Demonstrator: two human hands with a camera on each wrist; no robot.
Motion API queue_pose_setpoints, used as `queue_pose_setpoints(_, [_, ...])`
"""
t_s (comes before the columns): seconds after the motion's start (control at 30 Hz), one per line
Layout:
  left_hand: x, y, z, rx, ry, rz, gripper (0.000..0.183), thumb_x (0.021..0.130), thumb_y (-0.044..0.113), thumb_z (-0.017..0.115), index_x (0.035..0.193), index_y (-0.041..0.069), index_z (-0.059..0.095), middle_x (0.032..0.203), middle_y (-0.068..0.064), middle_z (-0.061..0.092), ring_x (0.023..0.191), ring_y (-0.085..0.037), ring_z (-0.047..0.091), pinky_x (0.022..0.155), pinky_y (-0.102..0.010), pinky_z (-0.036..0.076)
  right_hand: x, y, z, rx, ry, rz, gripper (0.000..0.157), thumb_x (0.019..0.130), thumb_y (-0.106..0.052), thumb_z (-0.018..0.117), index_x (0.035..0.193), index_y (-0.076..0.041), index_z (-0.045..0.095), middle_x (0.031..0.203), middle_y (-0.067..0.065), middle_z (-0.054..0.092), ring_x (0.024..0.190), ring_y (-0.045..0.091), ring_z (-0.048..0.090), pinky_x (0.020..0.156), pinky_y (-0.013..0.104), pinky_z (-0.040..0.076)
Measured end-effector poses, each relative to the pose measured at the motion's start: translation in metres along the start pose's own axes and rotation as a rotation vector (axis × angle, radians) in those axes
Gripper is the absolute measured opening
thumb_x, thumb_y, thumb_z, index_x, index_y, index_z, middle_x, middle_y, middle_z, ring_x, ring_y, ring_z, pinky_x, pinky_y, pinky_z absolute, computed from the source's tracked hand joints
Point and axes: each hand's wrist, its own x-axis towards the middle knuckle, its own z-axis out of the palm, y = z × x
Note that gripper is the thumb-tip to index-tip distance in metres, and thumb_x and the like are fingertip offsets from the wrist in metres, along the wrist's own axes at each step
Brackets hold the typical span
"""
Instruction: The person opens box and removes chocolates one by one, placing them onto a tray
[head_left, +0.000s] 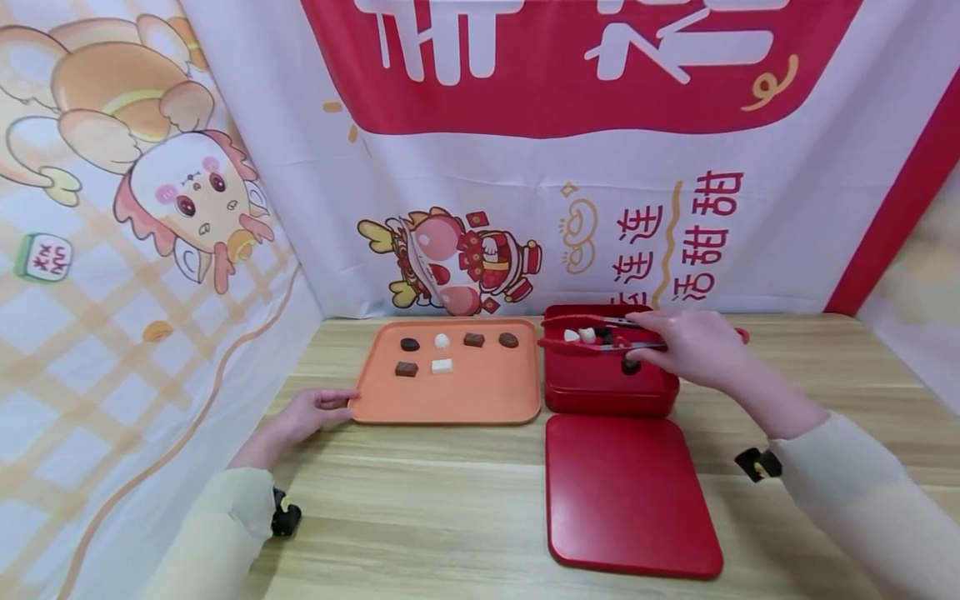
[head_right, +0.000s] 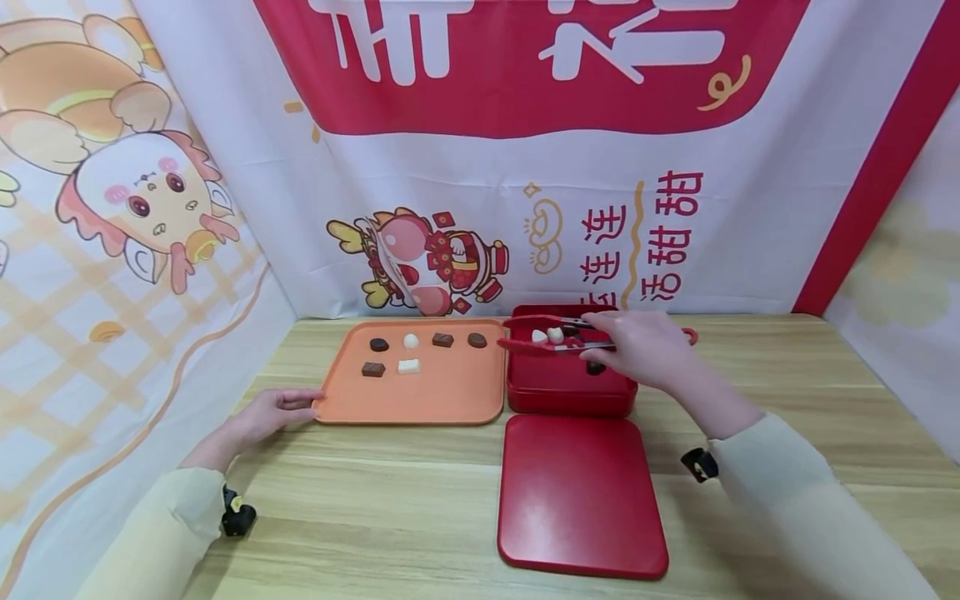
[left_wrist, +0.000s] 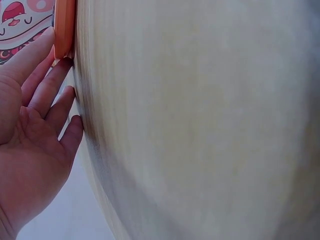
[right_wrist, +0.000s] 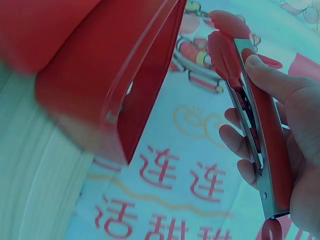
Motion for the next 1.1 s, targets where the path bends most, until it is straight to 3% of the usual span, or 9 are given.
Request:
queue_pose_setpoints(0.23, [-0.001, 0.001, -0.001, 0.010, -0.002, -0.013, 0.050, 0.092, 0.025, 0.069, 0.134, 0.001, 0.057, 0.136, -0.023, 0.052, 0.129, -0.038, 0.045, 0.107, -0.050, 0.033, -0.022, 0.019, -0.013, -0.024, -0.049, 0.041, 0.061, 0.082, -0.037, 0.078, 0.131, -0.005, 0.061, 0.118, 0.021, 0.065, 0.100, 0.037, 0.064, 0.066, 0.041, 0.055])
queue_pose_setpoints(0.53, [0.000, 0.000, -0.003, 0.002, -0.004, -0.002, 0.050, 0.092, 0.025, 0.069, 0.134, 0.000, 0.057, 0.135, -0.022, 0.053, 0.128, -0.035, 0.047, 0.106, -0.047, 0.035, -0.033, 0.039, -0.013, -0.079, -0.082, 0.047, 0.066, 0.077, -0.039, 0.081, 0.130, -0.005, 0.061, 0.113, 0.021, 0.067, 0.095, 0.036, 0.066, 0.060, 0.041, 0.054])
queue_pose_setpoints(0.93, [-0.001, 0.001, -0.001, -0.006, -0.008, -0.010, 0.049, 0.093, 0.022, 0.068, 0.135, 0.000, 0.056, 0.137, -0.023, 0.051, 0.130, -0.037, 0.044, 0.108, -0.049, 0.033, -0.005, 0.042, 0.014, -0.078, -0.154, 0.059, 0.068, 0.078, -0.041, 0.080, 0.129, -0.001, 0.061, 0.119, 0.023, 0.064, 0.102, 0.037, 0.063, 0.069, 0.046, 0.054])
queue_pose_setpoints(1.1, [-0.001, 0.001, -0.001, 0.003, -0.007, -0.009, 0.049, 0.093, 0.023, 0.068, 0.135, 0.001, 0.057, 0.137, -0.022, 0.051, 0.130, -0.037, 0.044, 0.108, -0.049, 0.033, 0.013, 0.040, 0.021, -0.079, -0.178, 0.069, 0.067, 0.078, -0.040, 0.080, 0.127, 0.001, 0.062, 0.109, 0.020, 0.068, 0.092, 0.034, 0.065, 0.068, 0.045, 0.053])
